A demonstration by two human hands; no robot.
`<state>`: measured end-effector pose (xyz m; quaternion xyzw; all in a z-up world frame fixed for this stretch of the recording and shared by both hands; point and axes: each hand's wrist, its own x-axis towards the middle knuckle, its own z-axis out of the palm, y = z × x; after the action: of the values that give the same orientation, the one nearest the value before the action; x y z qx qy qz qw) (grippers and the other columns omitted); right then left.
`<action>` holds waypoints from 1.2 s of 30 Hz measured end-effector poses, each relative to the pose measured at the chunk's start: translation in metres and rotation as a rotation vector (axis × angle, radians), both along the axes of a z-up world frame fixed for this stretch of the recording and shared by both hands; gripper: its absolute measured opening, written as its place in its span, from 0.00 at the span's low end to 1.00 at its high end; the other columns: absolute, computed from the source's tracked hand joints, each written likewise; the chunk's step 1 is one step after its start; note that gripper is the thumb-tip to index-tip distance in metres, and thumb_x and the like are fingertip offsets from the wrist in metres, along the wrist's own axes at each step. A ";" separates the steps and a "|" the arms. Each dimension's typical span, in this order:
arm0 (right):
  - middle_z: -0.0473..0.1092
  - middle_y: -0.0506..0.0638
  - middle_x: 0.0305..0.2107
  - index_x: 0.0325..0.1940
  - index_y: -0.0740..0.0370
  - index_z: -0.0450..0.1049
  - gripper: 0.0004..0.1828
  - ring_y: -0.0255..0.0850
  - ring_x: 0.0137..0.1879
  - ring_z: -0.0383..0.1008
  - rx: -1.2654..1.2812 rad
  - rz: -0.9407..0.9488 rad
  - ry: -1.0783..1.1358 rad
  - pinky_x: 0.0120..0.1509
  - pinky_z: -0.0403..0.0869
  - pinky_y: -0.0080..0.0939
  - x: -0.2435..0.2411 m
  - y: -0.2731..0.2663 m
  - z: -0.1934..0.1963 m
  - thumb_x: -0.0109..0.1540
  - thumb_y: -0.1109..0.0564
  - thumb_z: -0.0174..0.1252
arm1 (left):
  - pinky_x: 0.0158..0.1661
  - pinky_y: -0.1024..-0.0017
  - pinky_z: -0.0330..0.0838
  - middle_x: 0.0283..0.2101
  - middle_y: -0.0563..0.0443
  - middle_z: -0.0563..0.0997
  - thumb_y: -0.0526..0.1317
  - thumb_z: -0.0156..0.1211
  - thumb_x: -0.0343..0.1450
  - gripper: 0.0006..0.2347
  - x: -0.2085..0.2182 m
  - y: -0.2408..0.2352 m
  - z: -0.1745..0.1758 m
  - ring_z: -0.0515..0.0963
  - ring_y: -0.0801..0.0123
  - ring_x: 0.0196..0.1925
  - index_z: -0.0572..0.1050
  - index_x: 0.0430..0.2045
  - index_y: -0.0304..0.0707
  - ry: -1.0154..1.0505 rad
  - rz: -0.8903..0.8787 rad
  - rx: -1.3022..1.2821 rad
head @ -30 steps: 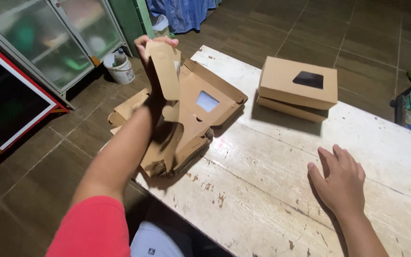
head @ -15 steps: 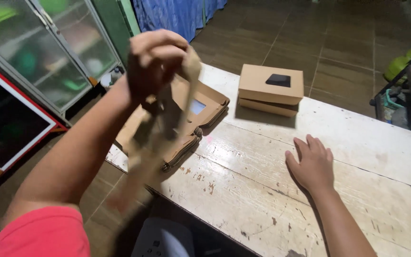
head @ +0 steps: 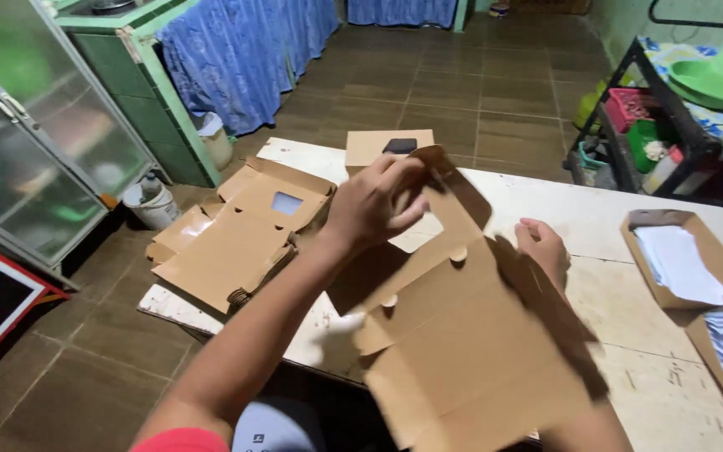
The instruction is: Assembling a cardboard box by folding a flat template and tucking in the flaps, followed by placing a paper liner inside.
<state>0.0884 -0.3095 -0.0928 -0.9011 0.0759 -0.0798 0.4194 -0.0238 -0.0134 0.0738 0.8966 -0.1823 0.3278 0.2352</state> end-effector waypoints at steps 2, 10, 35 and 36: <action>0.73 0.41 0.55 0.60 0.37 0.76 0.21 0.51 0.66 0.67 0.029 0.000 0.109 0.67 0.63 0.59 0.004 -0.002 0.016 0.66 0.35 0.51 | 0.43 0.47 0.79 0.47 0.45 0.75 0.56 0.63 0.65 0.25 0.003 -0.001 -0.020 0.82 0.40 0.44 0.69 0.54 0.51 0.185 0.068 -0.053; 0.70 0.69 0.58 0.66 0.65 0.71 0.24 0.59 0.69 0.66 0.454 0.306 0.127 0.73 0.63 0.60 -0.017 -0.038 0.036 0.70 0.50 0.51 | 0.45 0.47 0.79 0.50 0.37 0.72 0.55 0.67 0.65 0.29 0.017 0.007 -0.101 0.82 0.35 0.47 0.67 0.58 0.41 0.608 0.282 -0.074; 0.71 0.48 0.26 0.56 0.47 0.78 0.16 0.47 0.42 0.76 -0.512 0.400 -0.185 0.55 0.76 0.48 -0.009 -0.036 0.030 0.63 0.50 0.62 | 0.72 0.41 0.41 0.73 0.44 0.59 0.71 0.40 0.66 0.37 0.058 -0.093 -0.136 0.52 0.48 0.77 0.60 0.69 0.58 0.647 -0.332 0.453; 0.72 0.46 0.24 0.54 0.46 0.79 0.15 0.45 0.41 0.77 -0.559 0.386 -0.222 0.54 0.77 0.47 -0.008 -0.036 0.028 0.64 0.48 0.62 | 0.72 0.41 0.41 0.73 0.44 0.59 0.72 0.41 0.66 0.37 0.060 -0.094 -0.138 0.53 0.48 0.77 0.61 0.68 0.58 0.630 -0.332 0.430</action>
<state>0.0806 -0.3457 -0.0644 -0.9646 -0.1665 -0.1141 0.1695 0.0364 -0.1071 -0.0646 0.9403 -0.3077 -0.0506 0.1366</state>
